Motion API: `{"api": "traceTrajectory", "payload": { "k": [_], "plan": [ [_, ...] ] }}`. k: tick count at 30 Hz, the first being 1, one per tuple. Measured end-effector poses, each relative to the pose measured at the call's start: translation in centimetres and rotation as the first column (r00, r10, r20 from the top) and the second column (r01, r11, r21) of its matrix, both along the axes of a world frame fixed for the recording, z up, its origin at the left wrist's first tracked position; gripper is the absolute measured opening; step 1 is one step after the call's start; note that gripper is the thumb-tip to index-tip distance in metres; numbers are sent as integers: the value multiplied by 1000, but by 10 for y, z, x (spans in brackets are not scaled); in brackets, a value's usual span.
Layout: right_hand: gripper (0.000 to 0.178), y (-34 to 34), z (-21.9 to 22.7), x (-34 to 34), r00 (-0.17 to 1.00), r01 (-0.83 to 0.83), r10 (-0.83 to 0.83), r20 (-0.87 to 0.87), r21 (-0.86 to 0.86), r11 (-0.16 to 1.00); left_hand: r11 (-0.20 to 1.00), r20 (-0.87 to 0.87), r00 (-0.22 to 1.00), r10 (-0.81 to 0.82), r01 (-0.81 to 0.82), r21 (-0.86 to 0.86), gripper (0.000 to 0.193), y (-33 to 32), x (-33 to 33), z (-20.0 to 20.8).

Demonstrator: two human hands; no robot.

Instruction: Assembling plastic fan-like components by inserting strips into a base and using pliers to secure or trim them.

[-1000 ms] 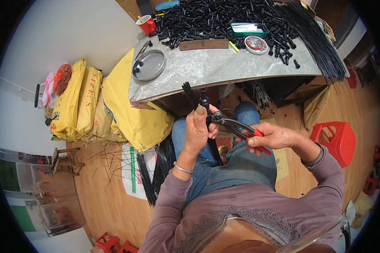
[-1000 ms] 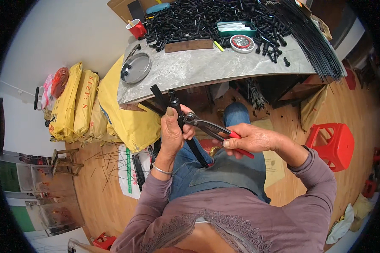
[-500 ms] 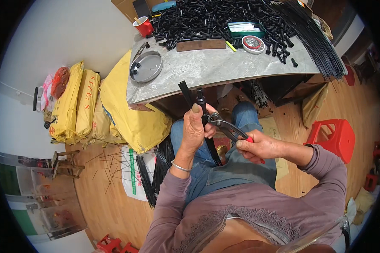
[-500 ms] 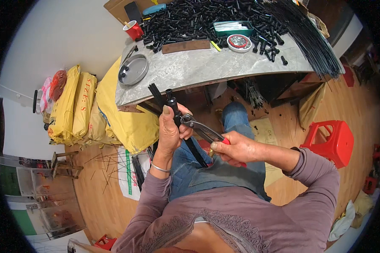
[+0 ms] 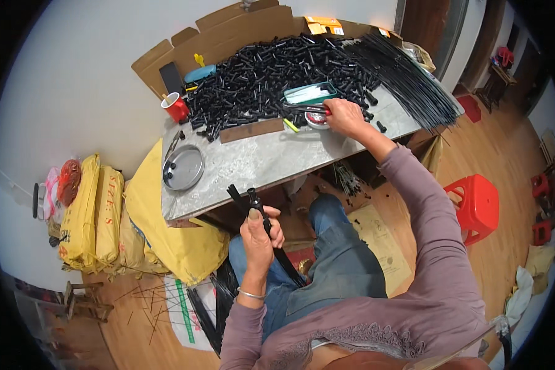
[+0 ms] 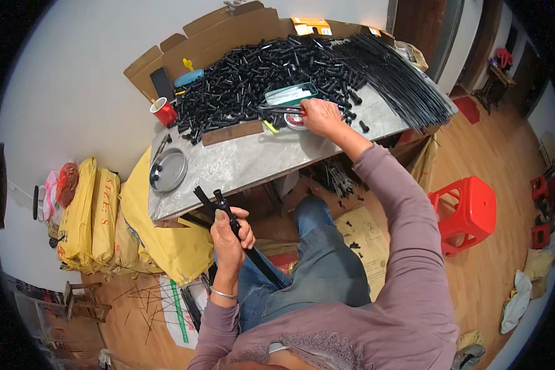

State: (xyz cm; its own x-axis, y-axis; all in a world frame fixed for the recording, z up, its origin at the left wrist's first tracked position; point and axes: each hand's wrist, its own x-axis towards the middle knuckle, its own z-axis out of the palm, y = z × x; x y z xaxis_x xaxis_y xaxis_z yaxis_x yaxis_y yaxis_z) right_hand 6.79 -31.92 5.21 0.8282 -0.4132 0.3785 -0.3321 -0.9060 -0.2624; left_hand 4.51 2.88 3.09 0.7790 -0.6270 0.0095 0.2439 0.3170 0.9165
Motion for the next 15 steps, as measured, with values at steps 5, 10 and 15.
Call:
{"api": "traceTrajectory", "payload": {
  "k": [5,10,15],
  "plan": [
    [18,-8,-6,30,981,-19,15,-193,-14,1000,999,-37,998,44,-44,2,56,-2,4,-3],
    [18,-16,-12,43,972,-17,-4,-235,-89,996,998,-58,996,70,-69,10,55,-5,7,-4],
    [18,-28,-4,38,970,26,-38,-240,-53,998,997,-35,997,73,-72,13,55,-6,8,-3]
  ]
}}
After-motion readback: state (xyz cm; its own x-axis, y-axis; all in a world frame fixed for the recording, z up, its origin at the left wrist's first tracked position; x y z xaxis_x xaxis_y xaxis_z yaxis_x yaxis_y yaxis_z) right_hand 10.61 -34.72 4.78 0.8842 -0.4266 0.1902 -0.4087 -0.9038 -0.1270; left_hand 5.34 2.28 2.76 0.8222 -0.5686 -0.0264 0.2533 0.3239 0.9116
